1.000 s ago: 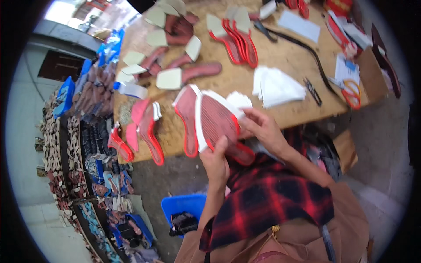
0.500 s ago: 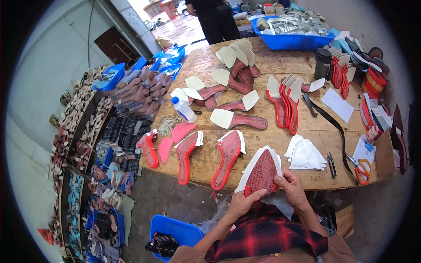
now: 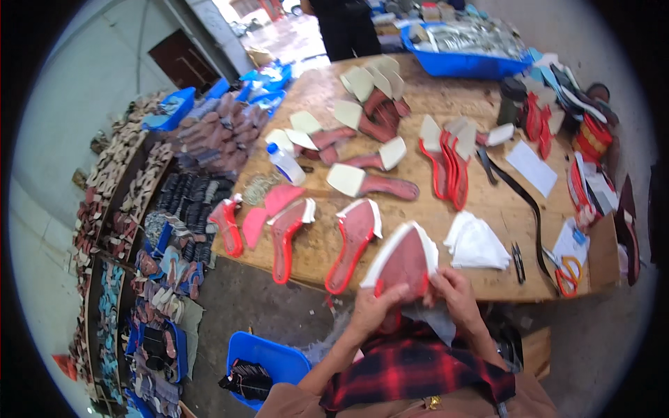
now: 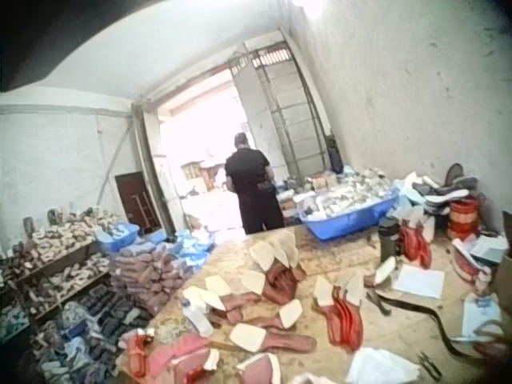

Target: The person assembles red flip-flops by applying white insoles to the soles. They repeatedly pick up a sole, place an insole, press it down, and set the slipper aside.

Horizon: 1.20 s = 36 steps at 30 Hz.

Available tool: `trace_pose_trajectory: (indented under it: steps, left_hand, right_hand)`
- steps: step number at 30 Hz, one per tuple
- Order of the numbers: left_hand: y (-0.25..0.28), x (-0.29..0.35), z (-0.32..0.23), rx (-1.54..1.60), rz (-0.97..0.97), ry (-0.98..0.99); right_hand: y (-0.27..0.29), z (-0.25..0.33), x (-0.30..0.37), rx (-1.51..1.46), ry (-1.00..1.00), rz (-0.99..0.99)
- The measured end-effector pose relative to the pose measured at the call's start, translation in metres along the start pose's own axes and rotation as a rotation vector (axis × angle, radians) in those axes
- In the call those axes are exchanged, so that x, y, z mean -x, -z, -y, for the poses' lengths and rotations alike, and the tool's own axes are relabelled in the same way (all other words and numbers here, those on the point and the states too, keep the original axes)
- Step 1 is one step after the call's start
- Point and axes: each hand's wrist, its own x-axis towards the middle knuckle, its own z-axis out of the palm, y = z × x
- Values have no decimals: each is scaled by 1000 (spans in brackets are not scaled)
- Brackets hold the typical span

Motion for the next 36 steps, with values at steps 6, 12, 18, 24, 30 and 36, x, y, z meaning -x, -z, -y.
trace_pose_trajectory:
  steps: [6,12,18,24,30,36]
  left_hand:
    - [-4,-13,3,383,-162,-137]
    - [-24,-11,9,475,-187,-181]
    - [-31,-10,30,204,-262,-230]
    - [-42,0,19,185,-333,-268]
    - [-27,-14,13,315,-297,-216]
    - [-5,-31,34,582,-171,-52]
  right_hand:
    - [-20,6,-26,-274,97,-134]
    - [-43,1,-25,-335,193,-258]
    - [-60,6,-21,211,587,-494]
    - [-60,17,-30,772,946,-431]
    - [-56,-10,-27,805,784,-281]
    - [-56,-16,-23,571,516,-77]
